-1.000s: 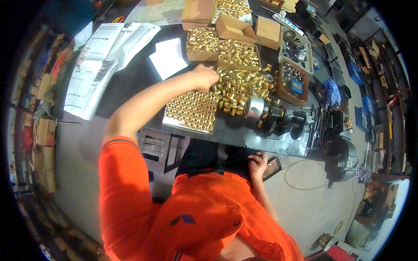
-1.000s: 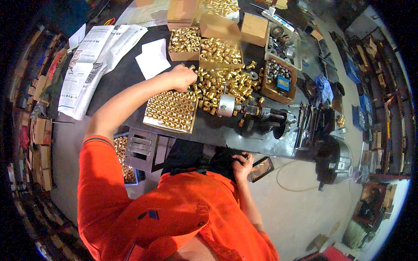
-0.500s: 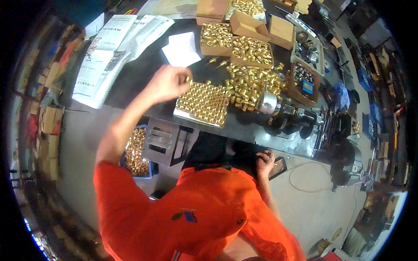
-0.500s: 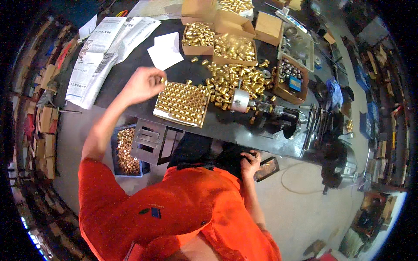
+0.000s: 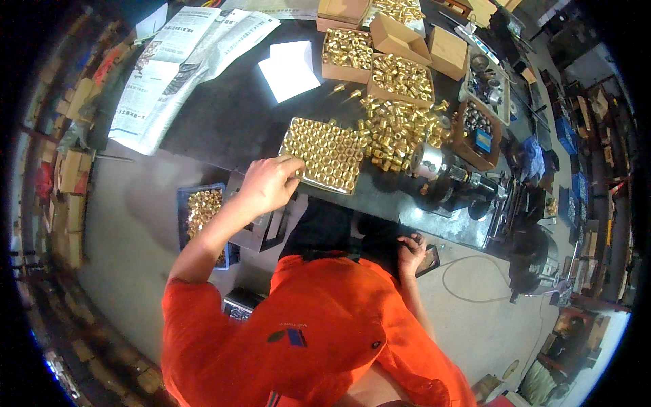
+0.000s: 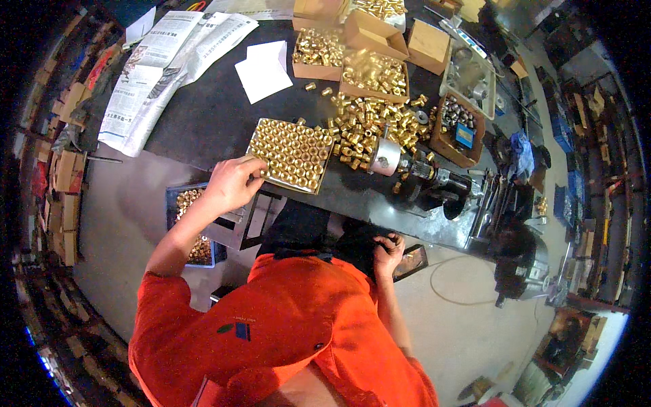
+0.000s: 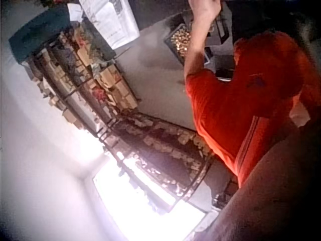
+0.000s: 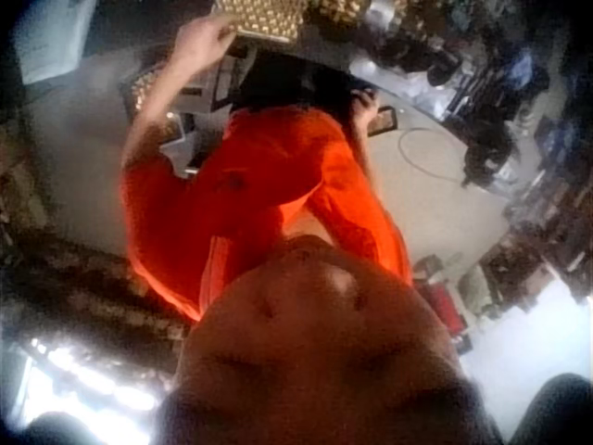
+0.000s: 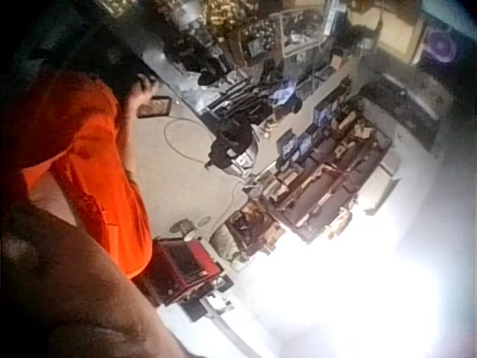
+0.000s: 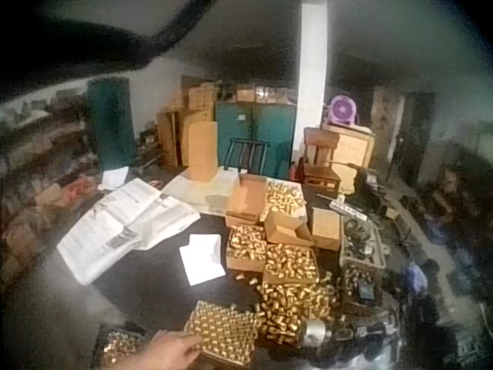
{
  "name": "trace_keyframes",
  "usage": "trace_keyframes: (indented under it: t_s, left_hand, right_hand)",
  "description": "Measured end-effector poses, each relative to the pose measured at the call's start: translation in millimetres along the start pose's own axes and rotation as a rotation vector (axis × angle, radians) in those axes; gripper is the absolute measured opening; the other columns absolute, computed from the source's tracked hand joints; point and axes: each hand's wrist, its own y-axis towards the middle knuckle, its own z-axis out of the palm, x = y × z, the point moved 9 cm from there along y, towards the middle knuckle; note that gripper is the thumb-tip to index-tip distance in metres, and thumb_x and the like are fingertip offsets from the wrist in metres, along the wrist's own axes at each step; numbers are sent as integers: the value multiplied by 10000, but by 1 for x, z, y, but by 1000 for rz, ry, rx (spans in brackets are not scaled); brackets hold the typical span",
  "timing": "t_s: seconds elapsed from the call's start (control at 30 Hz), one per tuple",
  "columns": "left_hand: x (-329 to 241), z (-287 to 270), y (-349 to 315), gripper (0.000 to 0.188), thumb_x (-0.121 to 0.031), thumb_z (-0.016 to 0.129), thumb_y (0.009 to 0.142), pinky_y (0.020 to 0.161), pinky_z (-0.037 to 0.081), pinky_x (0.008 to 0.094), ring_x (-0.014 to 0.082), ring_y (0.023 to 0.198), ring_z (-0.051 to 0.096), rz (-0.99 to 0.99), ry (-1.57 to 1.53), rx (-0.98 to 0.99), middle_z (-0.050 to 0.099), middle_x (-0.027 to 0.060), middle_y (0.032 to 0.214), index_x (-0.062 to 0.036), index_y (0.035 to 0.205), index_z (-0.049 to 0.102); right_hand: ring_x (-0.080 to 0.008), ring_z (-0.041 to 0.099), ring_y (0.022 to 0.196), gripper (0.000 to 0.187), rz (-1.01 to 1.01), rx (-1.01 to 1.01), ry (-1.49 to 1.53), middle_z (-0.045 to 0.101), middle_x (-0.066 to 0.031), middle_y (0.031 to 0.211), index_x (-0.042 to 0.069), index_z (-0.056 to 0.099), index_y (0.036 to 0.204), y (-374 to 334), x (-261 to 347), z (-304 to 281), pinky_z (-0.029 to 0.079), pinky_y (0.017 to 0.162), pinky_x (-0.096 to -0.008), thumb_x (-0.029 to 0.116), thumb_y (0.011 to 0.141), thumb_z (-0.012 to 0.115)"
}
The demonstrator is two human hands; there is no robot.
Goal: The person arranges brass cartridge casings into a tray and then into a cardboard box. They repeatedly pick up casings from a pile on the table and place them into the tray, then transfer the tray contents into the box.
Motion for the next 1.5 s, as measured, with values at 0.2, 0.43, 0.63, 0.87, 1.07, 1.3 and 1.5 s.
trace_keyframes:
  t_s: [0.2, 0.43, 0.63, 0.87, 1.07, 1.3, 1.5]
  left_hand:
    - [-1, 3, -2, 119, -126, 668, 770, 630, 510, 432, 322, 728, 640, 49, 47, -53, 640, 75, 817, -92, 877, 632]
    - [-8, 2, -6, 68, -126, 661, 779, 624, 512, 422, 320, 717, 637, 94, 53, -145, 631, 83, 795, -72, 811, 634]
    - [-8, 4, -7, 67, -118, 661, 775, 623, 511, 414, 316, 712, 638, 76, 74, -134, 636, 84, 797, -66, 810, 637]
    - [-6, 4, -10, 63, -112, 667, 775, 611, 513, 400, 304, 706, 644, 71, 20, -226, 644, 79, 790, -65, 806, 637]
    - [-8, -21, 5, 84, -108, 692, 771, 568, 509, 367, 273, 648, 648, 88, -10, -194, 658, 83, 775, -66, 827, 645]
    - [26, -16, 128, 140, -163, 694, 768, 579, 492, 347, 236, 629, 653, 13, -58, 103, 655, 104, 685, -47, 841, 667]
    - [38, 69, 174, 266, -285, 714, 679, 735, 530, 418, 292, 856, 667, 9, 216, 538, 696, 131, 873, -61, 822, 708]
  right_hand:
    - [-263, 533, 1004, 250, 49, 28, -68, 566, -79, 970, 121, 737, 790, 2, 10, -1, 418, 900, -338, 18, 610, 597]
    - [-260, 538, 992, 236, 1, 0, -39, 566, -78, 957, 123, 735, 774, 1, 4, -1, 424, 889, -338, 14, 605, 612]
    - [-264, 535, 983, 240, 4, 1, -27, 561, -80, 951, 120, 738, 777, 0, 5, 0, 420, 887, -342, 10, 603, 614]
    - [-273, 524, 995, 259, 22, 15, -59, 556, -89, 966, 126, 744, 788, 1, 8, -1, 415, 892, -350, 20, 599, 602]
    - [-280, 516, 1007, 261, 41, 8, -50, 552, -83, 971, 125, 741, 782, -1, 5, 0, 410, 901, -356, 33, 581, 603]
    - [-269, 511, 997, 267, 71, 4, -7, 536, -70, 964, 112, 738, 766, 1, 5, 1, 403, 894, -347, -10, 572, 601]
    - [-257, 514, 992, 270, 72, 6, 0, 546, -63, 963, 120, 743, 757, 0, -4, 3, 410, 879, -335, -28, 578, 605]
